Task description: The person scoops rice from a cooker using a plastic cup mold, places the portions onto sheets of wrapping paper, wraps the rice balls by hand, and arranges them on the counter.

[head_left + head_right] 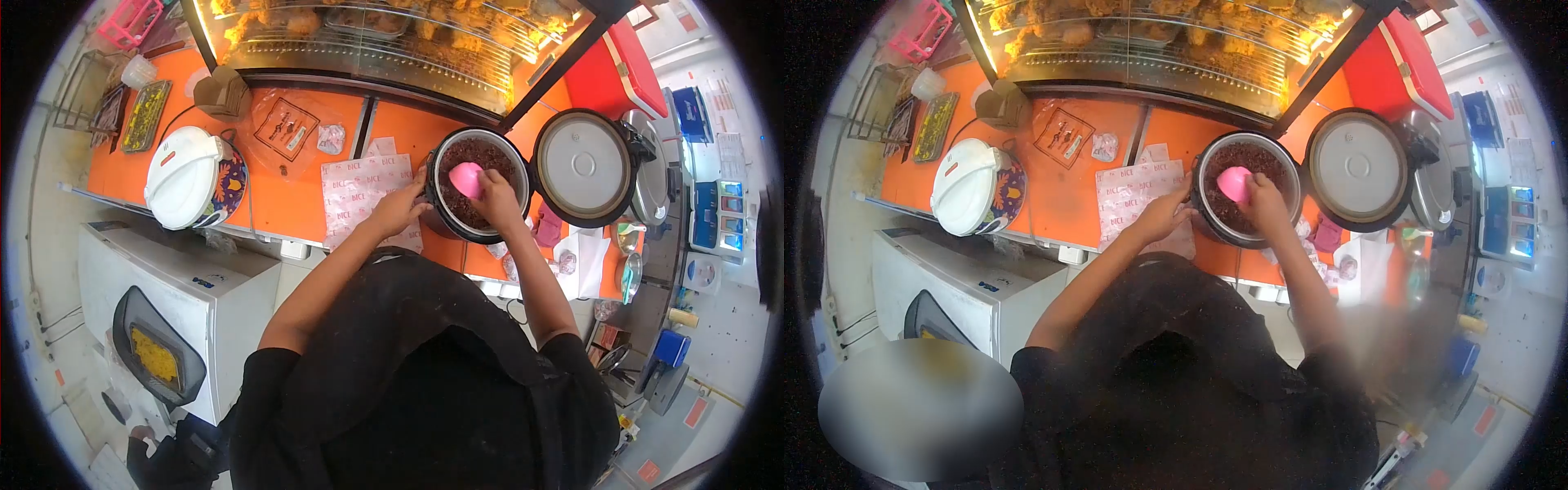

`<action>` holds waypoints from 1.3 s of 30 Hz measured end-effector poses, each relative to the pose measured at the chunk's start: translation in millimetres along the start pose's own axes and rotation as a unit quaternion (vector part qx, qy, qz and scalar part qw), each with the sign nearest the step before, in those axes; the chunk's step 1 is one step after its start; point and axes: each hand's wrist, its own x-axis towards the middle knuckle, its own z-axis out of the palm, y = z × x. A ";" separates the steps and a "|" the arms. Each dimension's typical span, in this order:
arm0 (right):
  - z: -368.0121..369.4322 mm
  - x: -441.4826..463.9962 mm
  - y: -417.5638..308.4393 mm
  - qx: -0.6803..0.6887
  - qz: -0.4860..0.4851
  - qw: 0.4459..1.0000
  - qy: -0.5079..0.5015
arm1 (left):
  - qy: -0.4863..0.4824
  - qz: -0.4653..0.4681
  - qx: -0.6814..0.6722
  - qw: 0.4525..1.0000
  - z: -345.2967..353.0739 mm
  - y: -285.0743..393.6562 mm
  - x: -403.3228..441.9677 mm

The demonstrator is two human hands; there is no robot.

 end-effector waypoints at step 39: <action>-0.2 -20.6 -114.2 0.820 0.255 0.510 -0.045 | 0.037 -0.060 0.306 0.949 -45.3 -161.6 -85.1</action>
